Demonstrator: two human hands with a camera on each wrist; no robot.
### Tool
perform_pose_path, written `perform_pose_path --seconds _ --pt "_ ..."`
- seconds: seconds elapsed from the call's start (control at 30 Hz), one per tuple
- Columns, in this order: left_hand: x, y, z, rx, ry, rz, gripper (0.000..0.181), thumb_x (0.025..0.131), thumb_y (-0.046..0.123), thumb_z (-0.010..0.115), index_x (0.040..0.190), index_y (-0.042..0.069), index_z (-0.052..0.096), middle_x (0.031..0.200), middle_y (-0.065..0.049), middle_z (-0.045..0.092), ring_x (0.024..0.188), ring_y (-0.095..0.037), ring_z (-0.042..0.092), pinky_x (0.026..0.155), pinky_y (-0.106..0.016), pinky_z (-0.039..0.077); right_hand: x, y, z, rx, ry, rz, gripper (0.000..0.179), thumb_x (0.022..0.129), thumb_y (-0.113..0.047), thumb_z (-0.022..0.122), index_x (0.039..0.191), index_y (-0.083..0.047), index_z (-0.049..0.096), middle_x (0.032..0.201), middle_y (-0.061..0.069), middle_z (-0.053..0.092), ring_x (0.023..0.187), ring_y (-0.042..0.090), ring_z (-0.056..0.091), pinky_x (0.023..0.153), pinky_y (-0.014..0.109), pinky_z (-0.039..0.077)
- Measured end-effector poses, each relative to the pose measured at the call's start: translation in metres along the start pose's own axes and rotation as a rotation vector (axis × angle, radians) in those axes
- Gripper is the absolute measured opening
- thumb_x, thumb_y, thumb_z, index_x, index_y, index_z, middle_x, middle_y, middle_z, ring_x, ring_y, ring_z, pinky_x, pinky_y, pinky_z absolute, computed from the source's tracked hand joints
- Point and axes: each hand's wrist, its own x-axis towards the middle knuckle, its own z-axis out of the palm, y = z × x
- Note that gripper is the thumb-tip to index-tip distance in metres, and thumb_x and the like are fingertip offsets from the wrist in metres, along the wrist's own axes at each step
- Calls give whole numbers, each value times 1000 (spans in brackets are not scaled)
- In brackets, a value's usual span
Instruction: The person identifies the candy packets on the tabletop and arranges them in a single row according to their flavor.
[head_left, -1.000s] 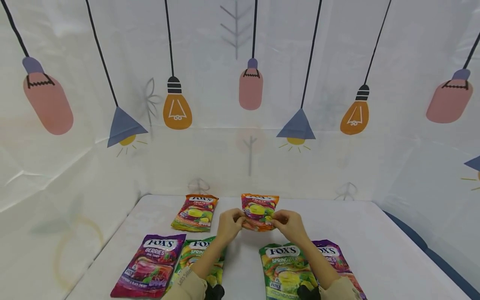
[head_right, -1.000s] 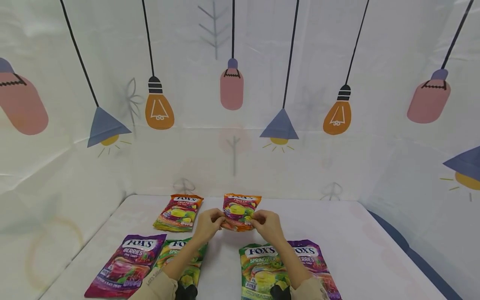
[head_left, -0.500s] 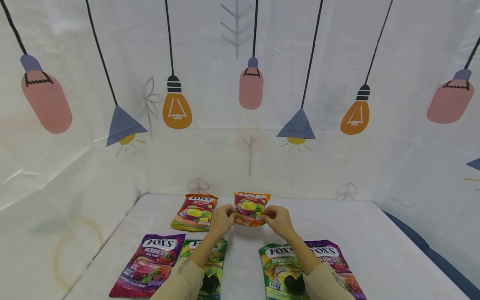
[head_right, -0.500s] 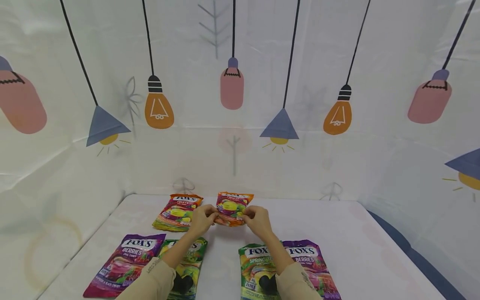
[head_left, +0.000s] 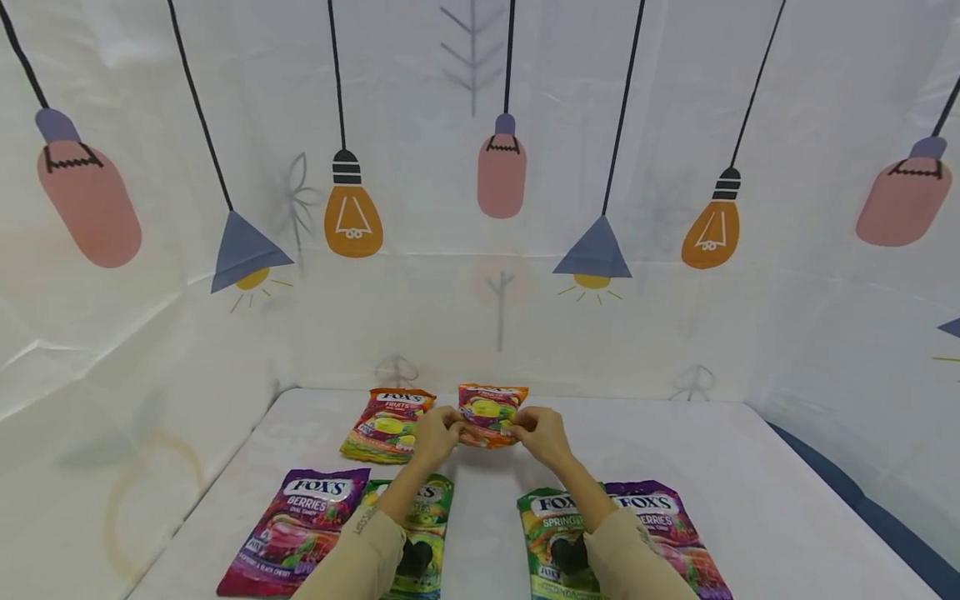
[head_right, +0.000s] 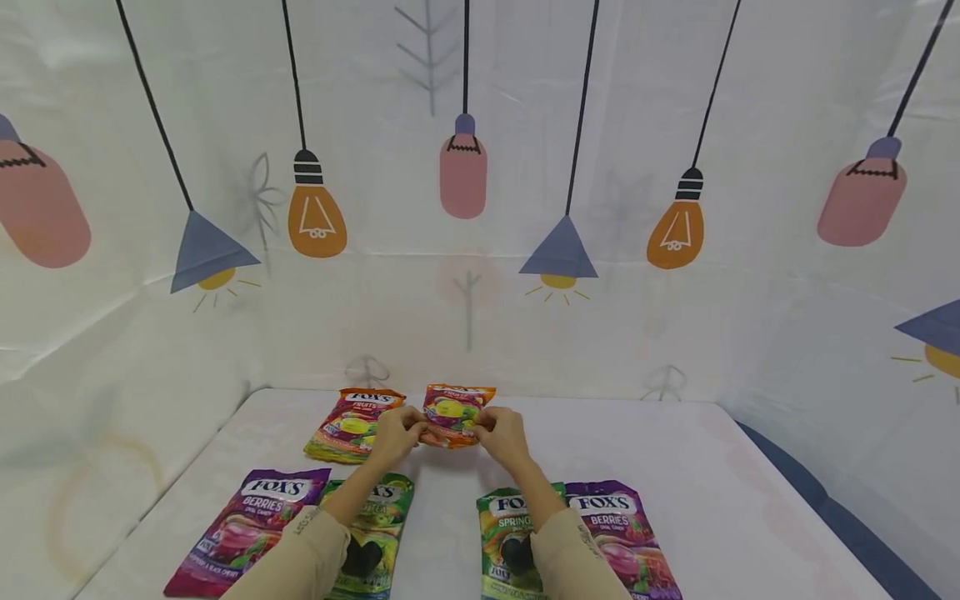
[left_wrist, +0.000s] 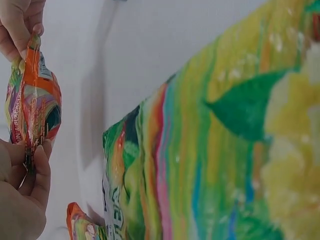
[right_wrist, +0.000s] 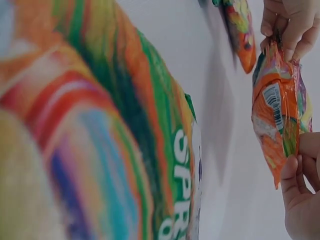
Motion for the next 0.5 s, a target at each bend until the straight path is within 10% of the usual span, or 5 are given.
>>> perform_pose_path --seconds 0.5 --pt "3 -8 -9 104 20 -118 6 78 -1 60 75 1 65 71 -10 63 56 -15 52 47 -25 41 11 -2 22 -6 -27 -27 4 73 1 66 76 2 65 71 8 62 61 13 54 55 22 46"
